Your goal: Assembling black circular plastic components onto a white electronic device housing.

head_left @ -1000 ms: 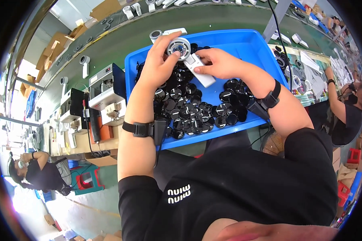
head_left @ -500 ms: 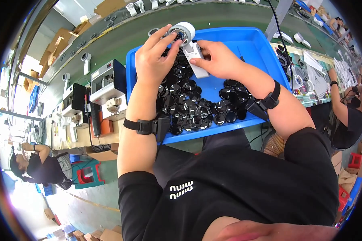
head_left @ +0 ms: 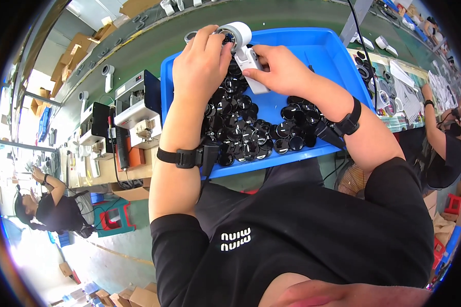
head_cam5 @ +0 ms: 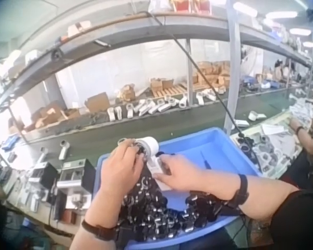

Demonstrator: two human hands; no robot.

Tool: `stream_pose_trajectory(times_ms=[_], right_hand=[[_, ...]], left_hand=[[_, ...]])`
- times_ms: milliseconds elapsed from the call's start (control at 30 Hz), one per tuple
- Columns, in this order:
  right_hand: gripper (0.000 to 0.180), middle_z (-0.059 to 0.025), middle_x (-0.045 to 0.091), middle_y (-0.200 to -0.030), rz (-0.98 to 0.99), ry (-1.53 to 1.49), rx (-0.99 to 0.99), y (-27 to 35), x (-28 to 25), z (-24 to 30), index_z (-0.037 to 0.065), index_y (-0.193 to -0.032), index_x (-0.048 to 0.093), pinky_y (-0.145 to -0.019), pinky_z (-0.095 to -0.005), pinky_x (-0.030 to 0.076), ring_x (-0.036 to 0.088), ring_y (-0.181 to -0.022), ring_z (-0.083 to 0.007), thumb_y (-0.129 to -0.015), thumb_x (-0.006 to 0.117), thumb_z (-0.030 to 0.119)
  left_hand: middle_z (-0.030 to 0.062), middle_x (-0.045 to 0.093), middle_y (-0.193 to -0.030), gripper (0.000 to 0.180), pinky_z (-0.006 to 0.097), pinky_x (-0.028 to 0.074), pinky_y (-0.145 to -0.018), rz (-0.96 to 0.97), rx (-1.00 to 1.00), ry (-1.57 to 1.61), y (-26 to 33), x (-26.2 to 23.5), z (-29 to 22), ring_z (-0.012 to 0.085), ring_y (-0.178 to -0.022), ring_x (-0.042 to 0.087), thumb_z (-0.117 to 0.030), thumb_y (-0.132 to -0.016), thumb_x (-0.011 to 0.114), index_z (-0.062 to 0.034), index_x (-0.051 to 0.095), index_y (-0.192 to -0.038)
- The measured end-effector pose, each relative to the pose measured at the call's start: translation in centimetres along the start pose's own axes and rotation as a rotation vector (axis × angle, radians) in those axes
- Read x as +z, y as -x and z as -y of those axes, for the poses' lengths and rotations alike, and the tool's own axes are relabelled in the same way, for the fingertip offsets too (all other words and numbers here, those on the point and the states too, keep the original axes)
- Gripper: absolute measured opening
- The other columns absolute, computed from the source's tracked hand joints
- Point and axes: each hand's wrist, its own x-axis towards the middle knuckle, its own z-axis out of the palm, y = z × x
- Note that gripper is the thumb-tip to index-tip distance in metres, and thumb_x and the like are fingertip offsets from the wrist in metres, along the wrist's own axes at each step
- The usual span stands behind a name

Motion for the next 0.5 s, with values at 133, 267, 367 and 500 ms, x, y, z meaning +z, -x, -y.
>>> stream_pose_trajectory(times_ms=[133, 267, 367, 500], right_hand=[[0.031, -0.0133, 0.068, -0.068, -0.029, 0.099, -0.031, -0.1, -0.5, 0.7, -0.003, -0.106, 0.065, -0.054, -0.0349, 0.046, 0.062, -0.054, -0.0194, -0.093, 0.074, 0.024], [0.029, -0.0121, 0.070, -0.071, -0.006, 0.077, -0.005, -0.2, -0.7, 0.7, -0.002, -0.108, 0.064, -0.057, -0.0345, 0.048, 0.064, -0.058, -0.0183, -0.095, 0.072, 0.022], [0.032, -0.0109, 0.073, -0.083, 0.022, -0.121, 0.023, -0.3, 0.1, -0.4, -0.002, -0.115, 0.063, -0.065, -0.0335, 0.053, 0.067, -0.071, -0.0158, -0.098, 0.071, 0.023], [0.045, -0.0157, 0.074, -0.094, 0.138, -0.386, -0.131, -0.4, 0.2, -1.3, -0.003, -0.106, 0.068, -0.072, -0.0369, 0.056, 0.071, -0.079, -0.0248, -0.093, 0.076, 0.040]], left_hand=[[0.0061, 0.068, -0.120, 0.024, 0.034, 0.060, -0.077, 0.082, -0.063, -0.019, 0.4, -0.1, 0.2, 0.0262, -0.091, 0.073, -0.013, -0.086, 0.078, -0.0065, 0.071, -0.107], [0.0073, 0.066, -0.120, 0.029, 0.035, 0.059, -0.071, 0.017, -0.149, 0.210, 0.9, 0.5, 0.4, 0.0256, -0.090, 0.072, -0.020, -0.084, 0.081, -0.0099, 0.071, -0.109], [0.0100, 0.064, -0.127, 0.043, 0.034, 0.059, -0.074, 0.006, -0.198, 0.327, 0.8, 0.8, -0.4, 0.0249, -0.098, 0.072, -0.019, -0.082, 0.085, -0.0064, 0.067, -0.120], [0.0161, 0.061, -0.134, 0.067, 0.034, 0.058, -0.093, -0.174, -0.322, 0.981, 1.5, 2.1, -0.6, 0.0216, -0.110, 0.069, -0.007, -0.077, 0.089, 0.0024, 0.054, -0.134]])
